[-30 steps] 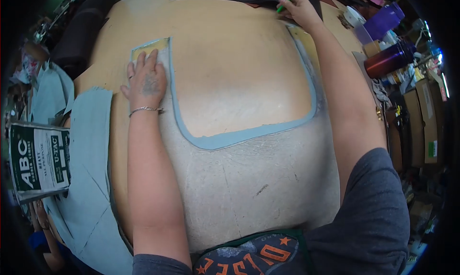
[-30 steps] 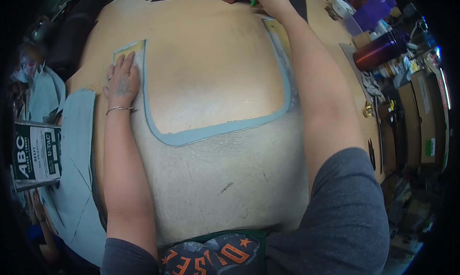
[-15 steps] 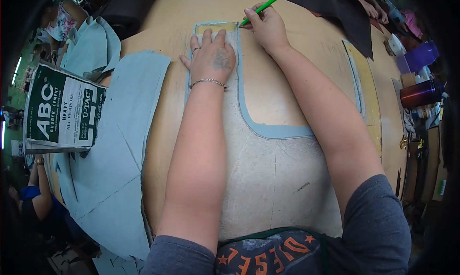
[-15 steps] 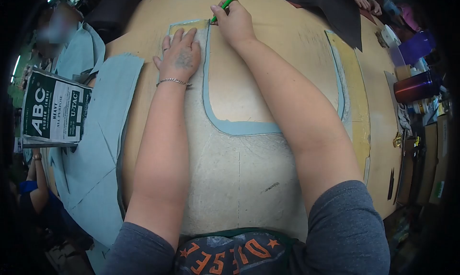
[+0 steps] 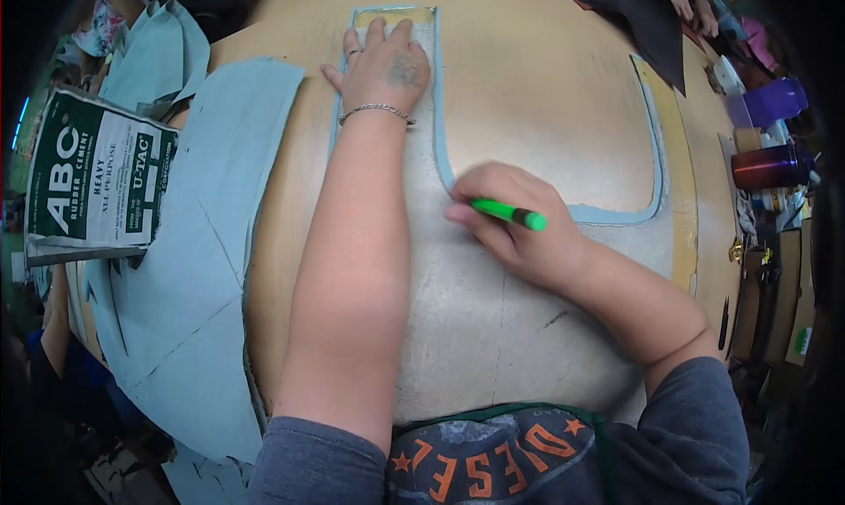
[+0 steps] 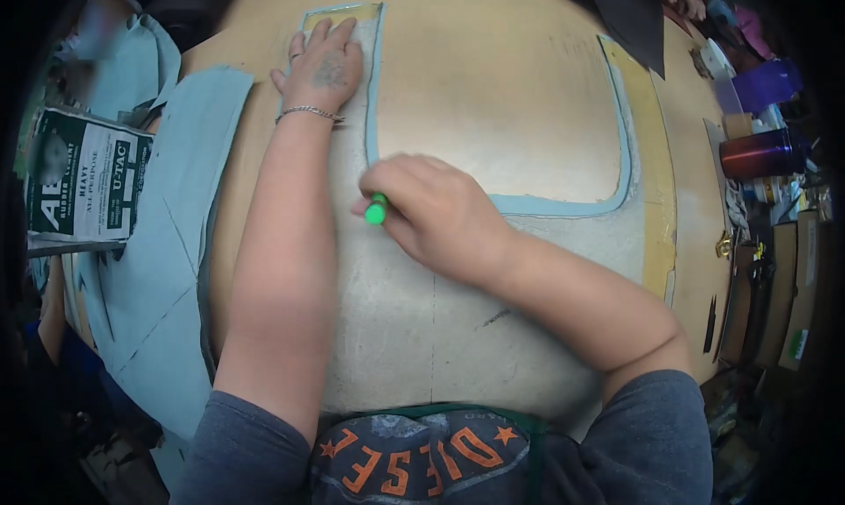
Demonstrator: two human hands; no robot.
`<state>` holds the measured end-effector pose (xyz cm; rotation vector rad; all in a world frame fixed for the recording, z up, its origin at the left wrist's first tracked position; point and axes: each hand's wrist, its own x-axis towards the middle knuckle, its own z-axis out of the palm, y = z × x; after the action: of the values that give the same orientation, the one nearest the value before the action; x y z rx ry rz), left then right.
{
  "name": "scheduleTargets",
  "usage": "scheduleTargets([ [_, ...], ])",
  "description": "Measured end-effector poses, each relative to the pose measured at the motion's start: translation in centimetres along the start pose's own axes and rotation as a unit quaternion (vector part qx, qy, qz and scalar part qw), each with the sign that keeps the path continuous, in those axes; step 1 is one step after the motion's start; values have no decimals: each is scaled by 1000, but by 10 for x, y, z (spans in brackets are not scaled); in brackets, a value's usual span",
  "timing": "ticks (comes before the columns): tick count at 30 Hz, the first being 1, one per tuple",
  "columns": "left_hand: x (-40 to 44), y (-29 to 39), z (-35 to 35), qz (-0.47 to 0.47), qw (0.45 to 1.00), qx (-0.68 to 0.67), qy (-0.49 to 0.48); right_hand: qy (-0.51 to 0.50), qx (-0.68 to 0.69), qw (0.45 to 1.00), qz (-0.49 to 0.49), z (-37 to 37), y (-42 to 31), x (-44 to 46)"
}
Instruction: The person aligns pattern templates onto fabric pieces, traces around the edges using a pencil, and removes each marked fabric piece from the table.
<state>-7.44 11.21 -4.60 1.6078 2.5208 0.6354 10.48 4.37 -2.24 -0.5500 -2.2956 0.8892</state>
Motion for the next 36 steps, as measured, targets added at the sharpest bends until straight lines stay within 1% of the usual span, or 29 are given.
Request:
scheduleTargets([
  [2,1,-1,1,6,1000,9,5,-15,36,997,66,-15,-5,-20],
  [5,2,-4,3,12,1000,26,3,-12,8,987,159,-53,-2,-48],
  [8,5,-2,2,0,999,44,-11,66,48,965,247,-95,14,-81],
  [10,7,-1,1,-13,998,53,-20,66,19,965,253,-130,29,-103],
  [12,8,0,1,-19,998,55,-26,91,70,959,260,-163,47,-120],
  [13,8,0,1,-23,998,58,-28,88,71,954,277,-174,56,-123],
  [15,9,-1,1,-24,997,62,-32,81,74,945,310,-195,76,-120],
  [17,9,0,1,-24,997,66,-34,80,80,939,324,-207,93,-99],
  [21,8,0,0,-21,997,69,-27,87,91,937,326,-223,127,-46],
  [23,6,0,1,-24,997,67,-21,88,33,951,296,-231,160,-20],
  [26,5,1,0,-25,998,61,-5,203,60,936,281,-224,188,13],
  [29,9,-6,6,-16,998,54,14,294,89,922,236,-230,244,23],
  [32,11,-16,9,11,998,47,34,396,171,882,190,-222,240,17],
  [33,14,-21,11,30,997,47,49,407,132,887,175,-220,239,19],
  [34,15,-24,13,50,996,47,62,415,22,890,186,-219,242,21],
  [36,15,-27,16,73,992,60,88,456,99,858,214,-215,234,21],
])
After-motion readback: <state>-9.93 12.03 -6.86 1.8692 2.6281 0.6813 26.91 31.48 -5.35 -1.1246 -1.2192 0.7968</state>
